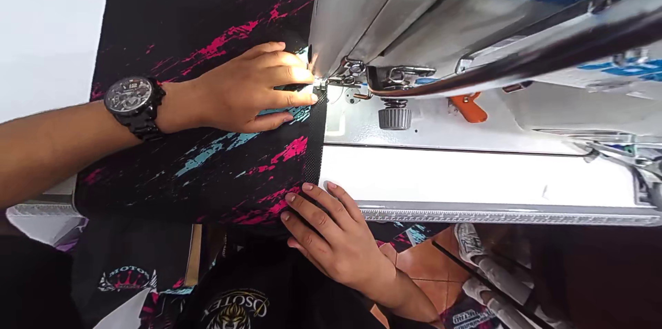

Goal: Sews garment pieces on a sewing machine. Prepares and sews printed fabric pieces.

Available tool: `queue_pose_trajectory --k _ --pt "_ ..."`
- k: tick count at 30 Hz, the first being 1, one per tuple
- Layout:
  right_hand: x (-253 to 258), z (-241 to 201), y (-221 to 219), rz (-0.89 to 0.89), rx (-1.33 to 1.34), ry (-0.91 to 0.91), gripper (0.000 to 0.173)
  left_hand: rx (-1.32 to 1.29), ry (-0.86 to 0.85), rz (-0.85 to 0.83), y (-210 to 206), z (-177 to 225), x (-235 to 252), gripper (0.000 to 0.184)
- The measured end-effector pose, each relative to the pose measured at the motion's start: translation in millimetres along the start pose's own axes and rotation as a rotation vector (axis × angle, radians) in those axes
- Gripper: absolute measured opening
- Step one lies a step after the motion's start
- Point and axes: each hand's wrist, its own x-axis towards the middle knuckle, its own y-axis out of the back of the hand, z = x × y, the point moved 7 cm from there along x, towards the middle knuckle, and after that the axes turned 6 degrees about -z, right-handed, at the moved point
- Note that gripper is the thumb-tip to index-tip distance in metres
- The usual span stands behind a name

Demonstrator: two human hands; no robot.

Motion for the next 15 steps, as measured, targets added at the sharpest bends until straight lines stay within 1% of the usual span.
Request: queue_pose_trajectory --k 2,6,9,10,12,15 --pt "-2.0 -2.8 0.1 0.003 -0.002 -0.004 0.030 0.033 0.018 -0.016 -0.1 5.5 -0.6 0.042" --pt "-11.3 -4.9 10.8 0.049 -0.012 -0.054 0.030 0.045 0.215 -0.078 1.9 36.1 -5.9 0.046" --pt "-18.5 -2.5 18.2 0.115 -0.011 -0.109 0.028 -0.004 0.371 -0.131 -9.9 57.0 -16.3 0.061" --pt "-19.6 -1.4 19.0 0.132 -0.011 -0.125 0.028 -0.013 0.408 -0.143 -15.9 56.7 -19.6 0.067" --pt "-20.3 1.6 20.5 0.143 -0.024 -0.170 0.031 -0.006 0.440 -0.129 -21.9 44.9 -20.4 0.073" --pt "-11.3 14.4 26.9 0.130 -0.095 -0.274 0.038 -0.012 0.494 -0.144 -12.9 5.5 -9.3 0.073"
